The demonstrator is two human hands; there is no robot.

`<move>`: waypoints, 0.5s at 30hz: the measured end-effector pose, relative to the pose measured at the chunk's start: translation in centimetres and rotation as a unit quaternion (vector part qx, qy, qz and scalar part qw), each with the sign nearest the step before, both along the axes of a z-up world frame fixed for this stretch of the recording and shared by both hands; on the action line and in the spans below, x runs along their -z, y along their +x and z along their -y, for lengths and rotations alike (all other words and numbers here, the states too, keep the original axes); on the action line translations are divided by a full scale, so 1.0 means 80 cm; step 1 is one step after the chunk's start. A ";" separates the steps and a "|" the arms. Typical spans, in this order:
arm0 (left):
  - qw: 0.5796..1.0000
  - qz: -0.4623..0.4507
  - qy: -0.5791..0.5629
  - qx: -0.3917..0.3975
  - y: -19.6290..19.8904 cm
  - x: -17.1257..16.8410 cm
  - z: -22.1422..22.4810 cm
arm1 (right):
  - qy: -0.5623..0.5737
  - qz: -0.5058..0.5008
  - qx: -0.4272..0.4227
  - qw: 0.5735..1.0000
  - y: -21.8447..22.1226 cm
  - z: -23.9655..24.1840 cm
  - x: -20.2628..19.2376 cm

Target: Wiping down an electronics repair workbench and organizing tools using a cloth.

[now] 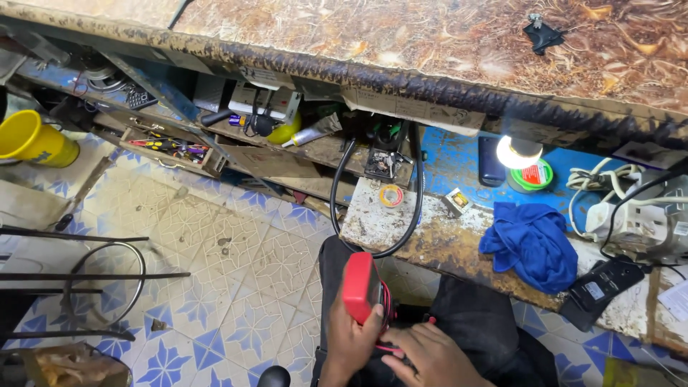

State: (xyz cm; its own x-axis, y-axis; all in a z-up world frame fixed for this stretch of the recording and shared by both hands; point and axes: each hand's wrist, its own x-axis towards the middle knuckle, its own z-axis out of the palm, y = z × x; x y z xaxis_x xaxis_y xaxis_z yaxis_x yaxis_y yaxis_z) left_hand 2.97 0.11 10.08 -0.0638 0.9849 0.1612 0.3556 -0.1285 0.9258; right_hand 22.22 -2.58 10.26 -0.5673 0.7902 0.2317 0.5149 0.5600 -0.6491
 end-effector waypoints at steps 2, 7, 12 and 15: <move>1.000 0.016 -0.012 0.023 0.000 0.011 0.002 | -0.030 0.003 -0.008 1.000 0.007 -0.010 -0.012; 0.961 0.249 -0.101 0.073 0.018 0.036 0.012 | -0.081 -0.016 0.023 0.996 0.023 -0.015 -0.011; 0.839 0.444 -0.313 -0.007 0.028 -0.014 0.006 | -0.002 -0.100 0.109 0.989 0.027 -0.011 -0.012; 0.793 0.518 -0.319 -0.039 0.026 0.045 0.009 | -0.053 -0.109 0.202 0.972 0.021 0.002 -0.011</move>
State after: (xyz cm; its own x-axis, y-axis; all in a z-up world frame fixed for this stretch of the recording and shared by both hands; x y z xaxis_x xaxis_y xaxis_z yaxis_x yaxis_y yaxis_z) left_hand 5.04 -0.61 6.51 0.0988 0.8321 -0.5458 -0.6532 0.4680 0.5952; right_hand 23.93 -2.72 11.15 -0.1529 0.9643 0.2160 0.5222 0.2645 -0.8108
